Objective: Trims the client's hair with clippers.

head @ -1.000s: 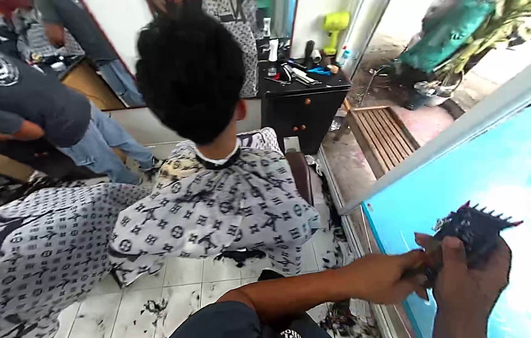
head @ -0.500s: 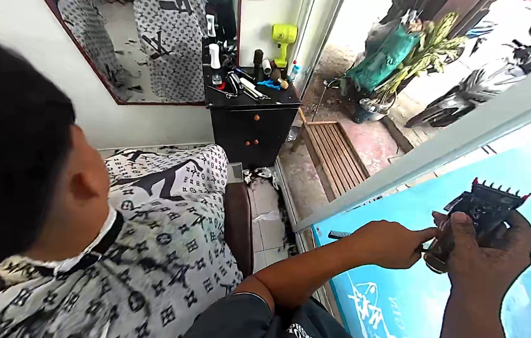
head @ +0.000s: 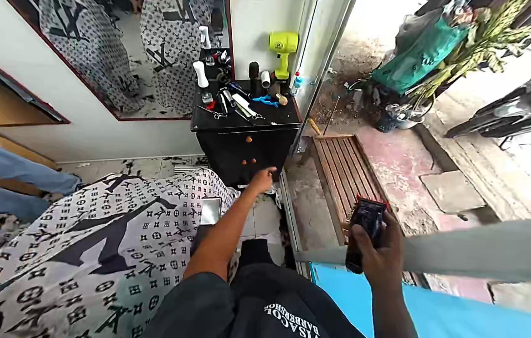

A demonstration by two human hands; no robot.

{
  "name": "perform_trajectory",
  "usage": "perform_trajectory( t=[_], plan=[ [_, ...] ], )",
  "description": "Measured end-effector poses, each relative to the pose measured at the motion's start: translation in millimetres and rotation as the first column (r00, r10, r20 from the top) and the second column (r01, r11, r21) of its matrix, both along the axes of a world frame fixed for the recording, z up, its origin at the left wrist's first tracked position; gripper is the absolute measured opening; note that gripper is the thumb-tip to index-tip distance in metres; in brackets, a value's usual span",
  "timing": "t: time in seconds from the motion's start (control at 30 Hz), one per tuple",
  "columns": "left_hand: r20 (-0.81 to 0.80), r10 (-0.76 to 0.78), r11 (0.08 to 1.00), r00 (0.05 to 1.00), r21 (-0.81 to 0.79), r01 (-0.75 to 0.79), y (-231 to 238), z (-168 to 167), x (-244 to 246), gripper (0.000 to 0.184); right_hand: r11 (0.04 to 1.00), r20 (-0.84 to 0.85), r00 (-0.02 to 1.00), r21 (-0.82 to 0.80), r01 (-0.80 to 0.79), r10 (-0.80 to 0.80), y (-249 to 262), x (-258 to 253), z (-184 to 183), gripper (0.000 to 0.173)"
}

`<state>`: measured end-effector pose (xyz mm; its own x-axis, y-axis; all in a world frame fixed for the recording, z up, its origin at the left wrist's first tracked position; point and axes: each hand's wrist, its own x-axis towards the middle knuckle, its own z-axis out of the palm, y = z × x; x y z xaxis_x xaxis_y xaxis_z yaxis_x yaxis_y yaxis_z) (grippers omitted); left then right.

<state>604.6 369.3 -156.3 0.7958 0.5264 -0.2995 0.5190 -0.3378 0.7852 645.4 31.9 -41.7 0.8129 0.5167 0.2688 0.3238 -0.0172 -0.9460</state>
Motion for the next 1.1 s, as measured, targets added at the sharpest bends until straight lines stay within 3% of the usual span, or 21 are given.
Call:
perform_trajectory(
  t=[0.1,0.2,0.43,0.6,0.8,1.0,1.1],
  plan=[
    [-0.077,0.155,0.978,0.985,0.15,-0.142,92.4,-39.1,40.7,0.046,0.999,-0.103,0.995,-0.045,-0.007,0.003,41.8,30.0,-18.0,0.079],
    [-0.195,0.213,0.969,0.957,0.166,-0.181,168.6,-61.7,81.3,0.051,0.997,-0.255,0.967,-0.079,-0.021,0.0,99.5,67.2,-37.9,0.075],
    [-0.251,0.104,0.994,0.962,0.056,-0.093,278.6,-126.6,127.0,0.039,0.959,-0.567,0.814,-0.282,-0.042,-0.131,249.2,137.2,-78.4,0.059],
    [-0.308,0.016,1.0,0.951,0.018,-0.011,283.4,-127.7,120.3,0.036,0.945,-0.639,0.76,-0.307,-0.113,-0.117,337.8,167.8,-85.5,0.054],
    [-0.361,-0.181,0.975,0.915,-0.186,0.12,255.5,-117.3,85.8,0.04,0.934,-0.664,0.741,-0.32,-0.16,-0.101,433.0,209.4,-109.6,0.048],
    [-0.357,-0.326,0.915,0.875,-0.351,0.198,230.3,-110.0,54.9,0.044,0.938,-0.645,0.761,-0.299,-0.174,-0.064,491.2,254.1,-159.4,0.053],
    [-0.281,-0.349,0.902,0.894,-0.36,0.238,226.6,-101.1,44.2,0.047,0.928,-0.655,0.749,-0.331,-0.171,-0.096,511.4,268.0,-173.9,0.055]
  ],
)
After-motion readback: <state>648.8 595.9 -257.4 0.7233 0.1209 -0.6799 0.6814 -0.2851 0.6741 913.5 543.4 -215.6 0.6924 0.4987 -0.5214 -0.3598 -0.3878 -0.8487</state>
